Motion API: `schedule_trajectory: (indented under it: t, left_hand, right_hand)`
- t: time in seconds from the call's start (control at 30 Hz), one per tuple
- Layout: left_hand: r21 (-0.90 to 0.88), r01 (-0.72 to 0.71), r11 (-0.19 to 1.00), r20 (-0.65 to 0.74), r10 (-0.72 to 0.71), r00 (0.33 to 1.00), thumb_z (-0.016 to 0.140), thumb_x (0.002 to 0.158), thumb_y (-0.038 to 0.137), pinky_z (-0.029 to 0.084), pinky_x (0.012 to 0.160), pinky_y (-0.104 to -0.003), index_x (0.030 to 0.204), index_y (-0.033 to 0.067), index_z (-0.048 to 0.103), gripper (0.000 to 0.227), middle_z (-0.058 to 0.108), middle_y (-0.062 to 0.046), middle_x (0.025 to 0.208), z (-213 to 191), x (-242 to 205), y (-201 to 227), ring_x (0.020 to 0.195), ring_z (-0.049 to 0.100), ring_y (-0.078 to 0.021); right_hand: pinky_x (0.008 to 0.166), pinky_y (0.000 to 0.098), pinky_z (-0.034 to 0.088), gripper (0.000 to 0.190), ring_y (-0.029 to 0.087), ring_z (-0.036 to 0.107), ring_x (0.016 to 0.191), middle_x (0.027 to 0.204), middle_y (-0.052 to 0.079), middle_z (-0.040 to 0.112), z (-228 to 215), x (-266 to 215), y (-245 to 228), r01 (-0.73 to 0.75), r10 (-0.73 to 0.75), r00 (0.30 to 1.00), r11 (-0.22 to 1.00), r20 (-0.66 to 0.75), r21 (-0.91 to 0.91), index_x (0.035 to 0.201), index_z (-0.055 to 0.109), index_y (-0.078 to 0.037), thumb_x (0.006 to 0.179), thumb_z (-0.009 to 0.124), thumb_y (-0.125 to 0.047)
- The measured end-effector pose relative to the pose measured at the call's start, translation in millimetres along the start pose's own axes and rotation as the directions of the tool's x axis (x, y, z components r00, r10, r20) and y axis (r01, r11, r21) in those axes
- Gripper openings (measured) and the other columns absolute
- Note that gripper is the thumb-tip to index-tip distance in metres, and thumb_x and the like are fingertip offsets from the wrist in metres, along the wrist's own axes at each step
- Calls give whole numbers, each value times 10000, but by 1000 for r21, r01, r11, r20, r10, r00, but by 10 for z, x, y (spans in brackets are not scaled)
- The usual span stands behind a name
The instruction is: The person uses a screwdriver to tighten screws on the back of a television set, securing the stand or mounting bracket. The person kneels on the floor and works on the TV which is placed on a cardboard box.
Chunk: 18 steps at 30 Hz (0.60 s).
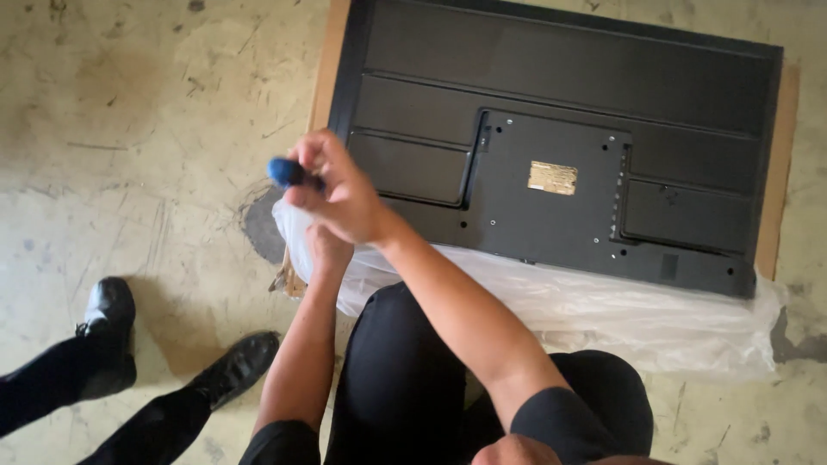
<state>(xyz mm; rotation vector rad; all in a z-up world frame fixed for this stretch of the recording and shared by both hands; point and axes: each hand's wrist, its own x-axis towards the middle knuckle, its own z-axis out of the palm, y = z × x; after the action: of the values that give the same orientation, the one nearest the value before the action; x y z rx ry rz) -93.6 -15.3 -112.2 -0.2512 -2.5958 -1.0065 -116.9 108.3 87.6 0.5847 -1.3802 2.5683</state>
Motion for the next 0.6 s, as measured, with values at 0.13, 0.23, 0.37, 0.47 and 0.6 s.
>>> schedule_trajectory:
  t: [0.13,0.23,0.37,0.47,0.6]
  left_hand:
    - [24,38,999,-30,-37,999,775,865,290,571,690,-376,761,228,722,132,696,46,670,136,-88,-223,755,717,-241]
    - [-10,-46,999,-128,44,991,840,829,346,559,632,-358,798,223,766,147,660,33,654,352,-141,-348,673,689,-240]
    - [-182,-108,977,-126,86,988,826,802,225,557,685,-413,933,170,721,177,672,-55,810,9,62,111,777,695,-349]
    - [-224,-192,955,-21,192,981,667,923,76,519,617,-458,912,88,720,56,655,-91,807,-105,129,274,828,649,-457]
    - [-184,-125,975,-12,125,992,798,881,182,542,606,-425,892,117,774,70,703,-95,734,-213,205,274,769,697,-369]
  right_hand:
    - [772,235,535,305,115,668,877,945,62,693,-59,-7,-197,-32,34,999,997,-17,75,1234,591,-31,1087,602,-299]
    - [476,188,317,599,91,430,456,512,31,447,-64,-12,-130,-210,220,970,973,-103,99,745,605,-70,1119,358,-467]
    - [481,187,372,789,83,415,429,449,60,453,-40,112,-374,-287,285,958,956,-44,-53,670,687,-1,1100,292,-531]
    - [487,217,371,815,100,423,427,448,65,452,-34,148,-381,-286,287,957,957,30,-53,724,715,5,1099,253,-550]
    - [603,209,446,618,78,562,604,656,65,626,-83,74,-244,-284,284,953,959,-108,11,916,743,-38,1099,390,-512]
